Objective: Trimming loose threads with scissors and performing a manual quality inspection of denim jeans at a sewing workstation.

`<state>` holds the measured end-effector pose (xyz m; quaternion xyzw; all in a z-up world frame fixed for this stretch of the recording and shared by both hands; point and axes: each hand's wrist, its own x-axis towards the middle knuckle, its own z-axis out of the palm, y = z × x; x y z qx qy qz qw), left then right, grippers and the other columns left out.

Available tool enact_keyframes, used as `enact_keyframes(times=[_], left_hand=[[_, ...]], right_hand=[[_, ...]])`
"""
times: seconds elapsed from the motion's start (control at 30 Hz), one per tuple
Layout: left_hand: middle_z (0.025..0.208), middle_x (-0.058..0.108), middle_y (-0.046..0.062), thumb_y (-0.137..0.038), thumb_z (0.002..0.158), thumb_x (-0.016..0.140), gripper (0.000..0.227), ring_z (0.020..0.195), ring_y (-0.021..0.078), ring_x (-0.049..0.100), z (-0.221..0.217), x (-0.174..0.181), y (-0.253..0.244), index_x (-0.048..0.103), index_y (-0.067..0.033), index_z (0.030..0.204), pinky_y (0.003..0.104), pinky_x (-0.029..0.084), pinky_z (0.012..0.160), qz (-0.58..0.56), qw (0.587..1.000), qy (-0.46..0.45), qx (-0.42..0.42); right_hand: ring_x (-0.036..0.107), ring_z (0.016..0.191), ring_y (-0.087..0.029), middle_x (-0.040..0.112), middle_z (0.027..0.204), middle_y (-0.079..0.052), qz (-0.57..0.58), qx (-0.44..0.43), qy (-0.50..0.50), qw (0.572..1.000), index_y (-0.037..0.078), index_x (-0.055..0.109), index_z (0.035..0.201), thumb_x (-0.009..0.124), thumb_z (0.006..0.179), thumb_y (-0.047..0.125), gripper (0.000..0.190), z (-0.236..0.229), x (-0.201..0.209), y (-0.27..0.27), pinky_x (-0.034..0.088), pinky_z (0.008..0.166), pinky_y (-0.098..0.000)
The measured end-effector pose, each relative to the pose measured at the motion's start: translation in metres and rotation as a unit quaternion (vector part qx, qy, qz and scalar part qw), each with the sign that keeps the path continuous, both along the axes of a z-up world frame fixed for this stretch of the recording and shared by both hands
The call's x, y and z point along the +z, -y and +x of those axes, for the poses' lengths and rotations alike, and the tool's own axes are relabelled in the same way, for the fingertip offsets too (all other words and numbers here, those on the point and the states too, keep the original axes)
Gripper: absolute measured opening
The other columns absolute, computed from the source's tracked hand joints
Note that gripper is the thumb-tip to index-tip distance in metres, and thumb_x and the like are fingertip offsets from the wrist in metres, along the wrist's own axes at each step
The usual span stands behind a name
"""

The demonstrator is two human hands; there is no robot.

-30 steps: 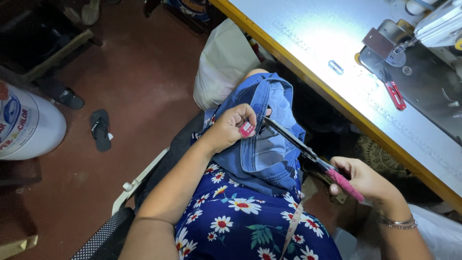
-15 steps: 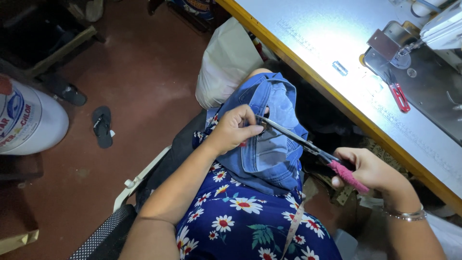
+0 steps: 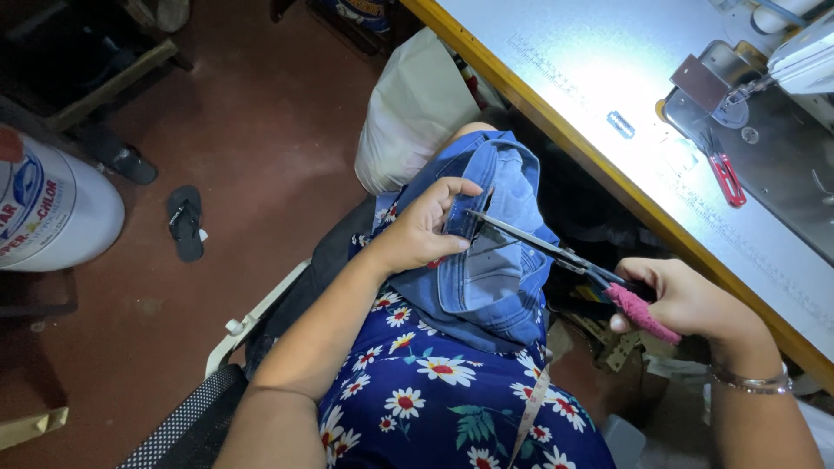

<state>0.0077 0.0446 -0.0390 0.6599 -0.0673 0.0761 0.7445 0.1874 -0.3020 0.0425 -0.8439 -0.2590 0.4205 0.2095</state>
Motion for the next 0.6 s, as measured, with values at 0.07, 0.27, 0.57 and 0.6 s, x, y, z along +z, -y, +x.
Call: enact_keyframes(times=[0.07,0.27,0.57,0.6], left_hand=[[0.134,0.05,0.007,0.003,0.087,0.068,0.064,0.128,0.0154,0.051,0.001,0.001,-0.001,0.041,-0.0103,0.143,0.03,0.043,0.111,-0.026,0.999,0.003,-0.025],[0.132,0.053,0.009,0.004,0.089,0.067,0.064,0.128,0.0187,0.054,0.002,0.007,-0.003,0.038,-0.0111,0.144,0.033,0.045,0.114,-0.055,0.997,0.001,-0.062],[0.137,0.049,0.007,0.007,0.088,0.069,0.066,0.132,0.0153,0.049,0.006,0.015,-0.002,0.039,-0.0096,0.145,0.027,0.046,0.11,-0.025,0.997,-0.006,-0.071],[0.137,0.049,0.007,0.007,0.088,0.069,0.066,0.132,0.0153,0.049,0.007,0.014,-0.001,0.039,-0.0096,0.145,0.027,0.046,0.11,-0.025,0.997,-0.006,-0.071]], right_hand=[[0.041,0.051,-0.014,0.04,0.065,-0.002,0.003,-0.014,-0.026,1.0,0.011,0.037,0.07,0.105,0.068,0.002,0.069,0.0,0.002,-0.002,0.037,0.041,-0.0318],[0.045,0.053,-0.014,0.047,0.065,-0.002,0.0,-0.012,-0.019,1.0,0.009,0.044,0.069,0.107,0.067,0.003,0.063,-0.002,0.002,0.001,0.038,0.042,-0.0309],[0.041,0.058,-0.013,0.04,0.072,0.0,-0.021,-0.005,0.004,1.0,0.009,0.047,0.072,0.108,0.067,0.008,0.062,-0.003,0.003,0.0,0.033,0.048,-0.0312],[0.041,0.058,-0.013,0.04,0.072,0.0,-0.02,-0.006,0.003,1.0,0.009,0.047,0.072,0.108,0.067,0.008,0.062,-0.002,0.003,0.0,0.033,0.048,-0.0312]])
